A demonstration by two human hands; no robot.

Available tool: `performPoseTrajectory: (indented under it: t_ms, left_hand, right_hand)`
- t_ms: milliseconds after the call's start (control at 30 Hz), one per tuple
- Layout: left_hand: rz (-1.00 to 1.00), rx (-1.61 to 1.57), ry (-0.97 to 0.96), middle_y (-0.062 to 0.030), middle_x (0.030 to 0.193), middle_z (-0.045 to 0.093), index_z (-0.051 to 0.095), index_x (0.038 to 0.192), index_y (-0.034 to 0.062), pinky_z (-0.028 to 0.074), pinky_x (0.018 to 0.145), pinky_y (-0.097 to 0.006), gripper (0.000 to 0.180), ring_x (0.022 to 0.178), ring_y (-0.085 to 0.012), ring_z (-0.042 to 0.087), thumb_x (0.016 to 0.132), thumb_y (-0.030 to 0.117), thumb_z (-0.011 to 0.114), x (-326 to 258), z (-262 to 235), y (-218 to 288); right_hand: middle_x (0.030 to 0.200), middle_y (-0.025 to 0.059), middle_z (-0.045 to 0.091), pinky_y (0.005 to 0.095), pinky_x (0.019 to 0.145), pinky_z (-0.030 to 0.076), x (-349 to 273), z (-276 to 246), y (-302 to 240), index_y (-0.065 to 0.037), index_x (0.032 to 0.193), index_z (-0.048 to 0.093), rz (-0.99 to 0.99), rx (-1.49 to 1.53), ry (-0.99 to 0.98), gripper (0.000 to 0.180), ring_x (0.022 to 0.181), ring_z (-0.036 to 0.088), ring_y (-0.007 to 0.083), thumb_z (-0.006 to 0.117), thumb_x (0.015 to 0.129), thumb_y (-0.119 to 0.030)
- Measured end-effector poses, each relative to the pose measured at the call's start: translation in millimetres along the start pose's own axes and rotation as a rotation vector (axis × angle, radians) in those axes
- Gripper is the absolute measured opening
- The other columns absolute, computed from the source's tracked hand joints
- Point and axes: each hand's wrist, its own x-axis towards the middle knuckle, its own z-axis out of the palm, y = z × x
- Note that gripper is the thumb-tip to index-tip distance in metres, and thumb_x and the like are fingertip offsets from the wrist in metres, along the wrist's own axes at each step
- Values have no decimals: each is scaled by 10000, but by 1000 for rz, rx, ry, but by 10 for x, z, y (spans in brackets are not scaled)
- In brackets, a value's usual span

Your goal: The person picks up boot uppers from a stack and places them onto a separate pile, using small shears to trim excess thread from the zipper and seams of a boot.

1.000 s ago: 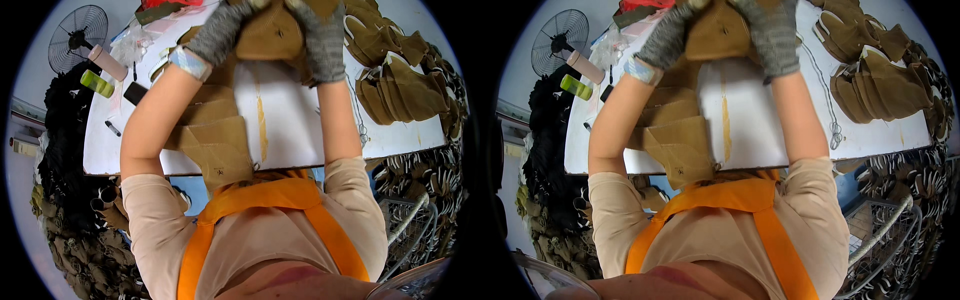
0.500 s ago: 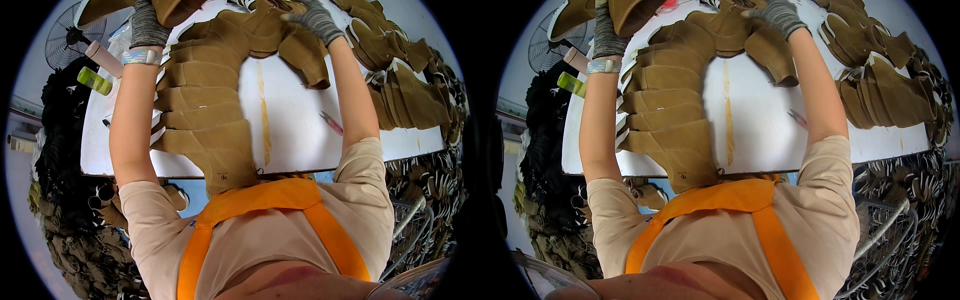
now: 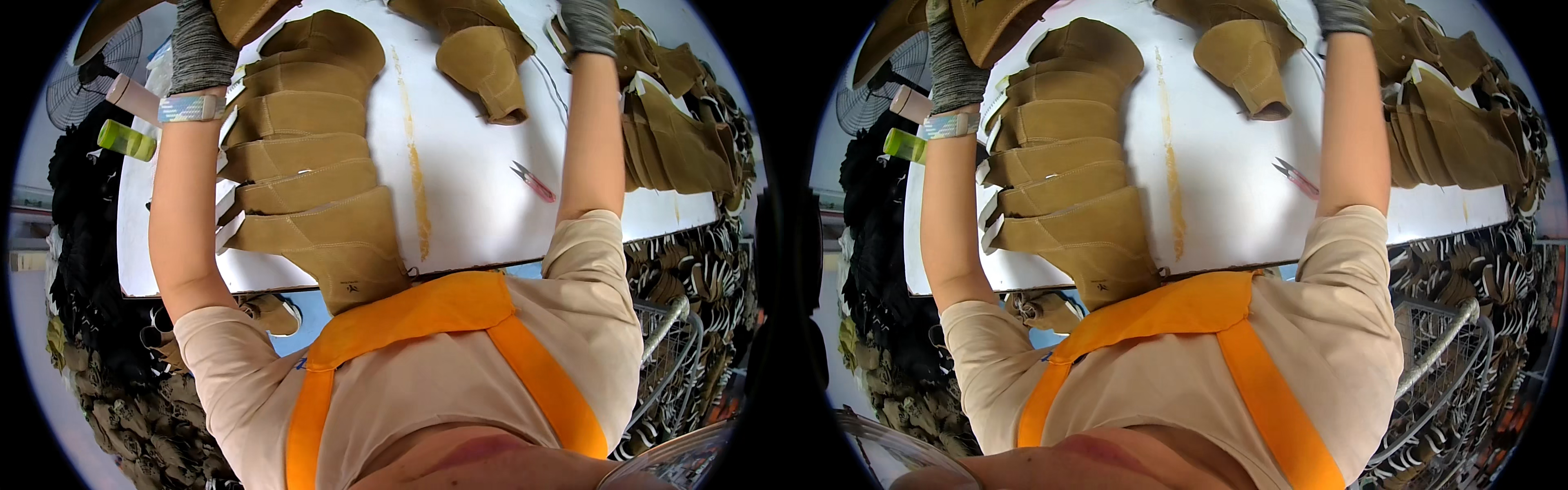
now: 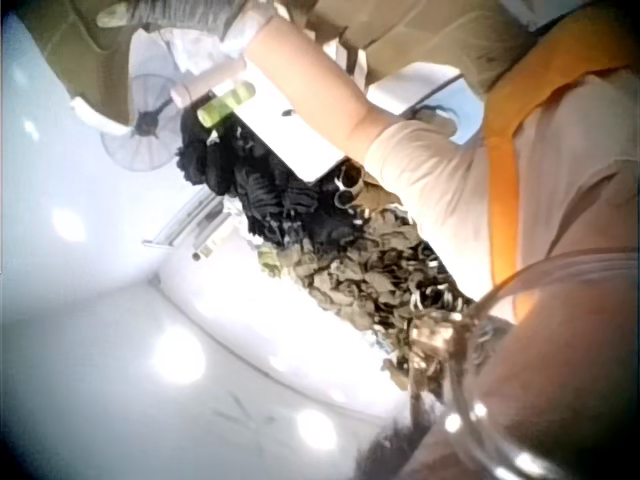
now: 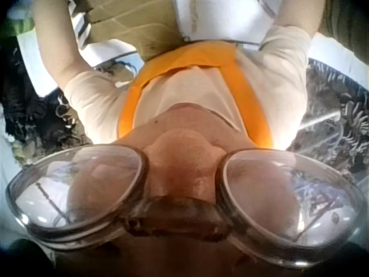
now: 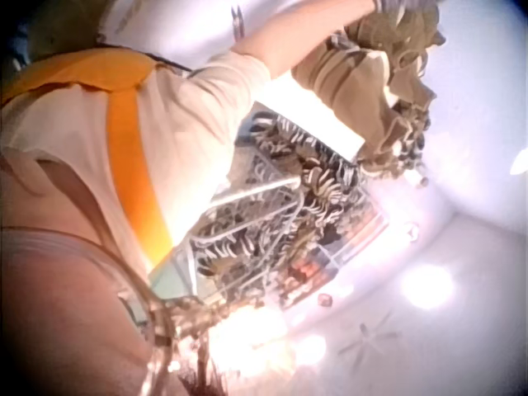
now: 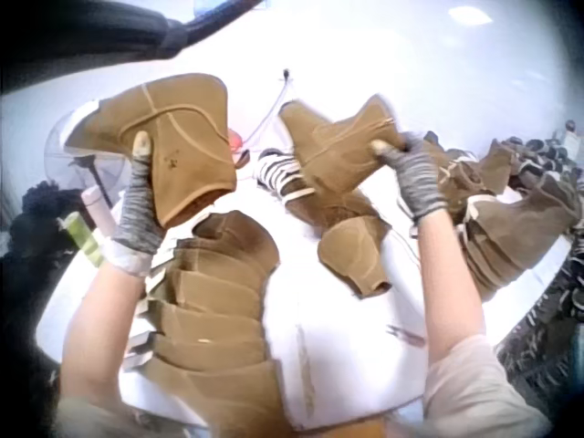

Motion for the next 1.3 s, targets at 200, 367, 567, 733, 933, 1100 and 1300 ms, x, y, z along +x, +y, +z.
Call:
performPoseTrajectory:
  t_ms: [200, 367, 567, 733, 933, 1100, 1300]
  left_hand:
    - [-22, 64, 321, -225, 1416, 507, 359, 1468, -12, 484, 1056, -522, 852, 1255, -381, 551, 903, 565, 629, -161, 242, 58]
    - [75, 174, 359, -177, 1277, 622, 464, 1388, 1, 568, 961, -443, 657, 1125, -316, 643, 925, 411, 684, 33, 264, -166]
    - [-40, 30, 209, -146, 1319, 589, 458, 1389, 31, 542, 996, -435, 663, 1165, -303, 611, 878, 325, 761, -19, 247, -161]
    - [-158, 56, 118, -121, 1247, 634, 494, 1360, 38, 554, 961, -414, 616, 1110, -268, 639, 875, 305, 764, 82, 100, -91]
    - [-89, 261, 119, -95, 1253, 626, 548, 1319, 45, 516, 957, -357, 514, 1087, -192, 632, 910, 312, 706, 472, -392, -234]
    - [-686, -1632, 444, -119, 1351, 562, 511, 1348, 29, 432, 1074, -398, 577, 1186, -199, 587, 883, 317, 696, 494, -3031, -438]
    - [411, -3972, 1027, -84, 912, 620, 589, 1155, 64, 480, 871, -353, 395, 870, -208, 600, 990, 413, 508, 258, -1887, -557]
  right_hand:
    - [1141, 117, 701, 364, 893, 497, -343, -1124, -196, -29, 1293, 600, -28, -789, 89, 694, 1000, 660, 271, 740, 821, -519]
    - [1190, 210, 671, 418, 966, 465, -1097, -1391, 232, -76, 1261, 641, 373, -851, -58, 634, 1130, 617, 357, 732, 804, -507]
    - [1414, 193, 446, 451, 1114, 389, -1249, -1070, -33, -142, 1403, 489, 91, -1063, 79, 698, 1322, 452, 328, 794, 808, -341]
    - [1412, 131, 425, 347, 960, 503, -560, 68, -797, -100, 1351, 519, -383, -68, -285, 481, 1162, 548, 268, 685, 900, -122]
    - [1158, 101, 592, 332, 898, 534, -22, 1419, -946, -53, 1301, 385, 18, 685, -255, 771, 1037, 593, 202, 892, 738, -189]
    - [1083, 158, 629, 355, 820, 567, -102, 2015, -899, -17, 1217, 444, 388, 616, -57, 737, 908, 649, 261, 915, 695, -240]
    - [1145, 180, 674, 414, 872, 548, -123, 2486, 492, 23, 1289, 568, 104, 12, 47, 845, 992, 664, 325, 910, 651, -413]
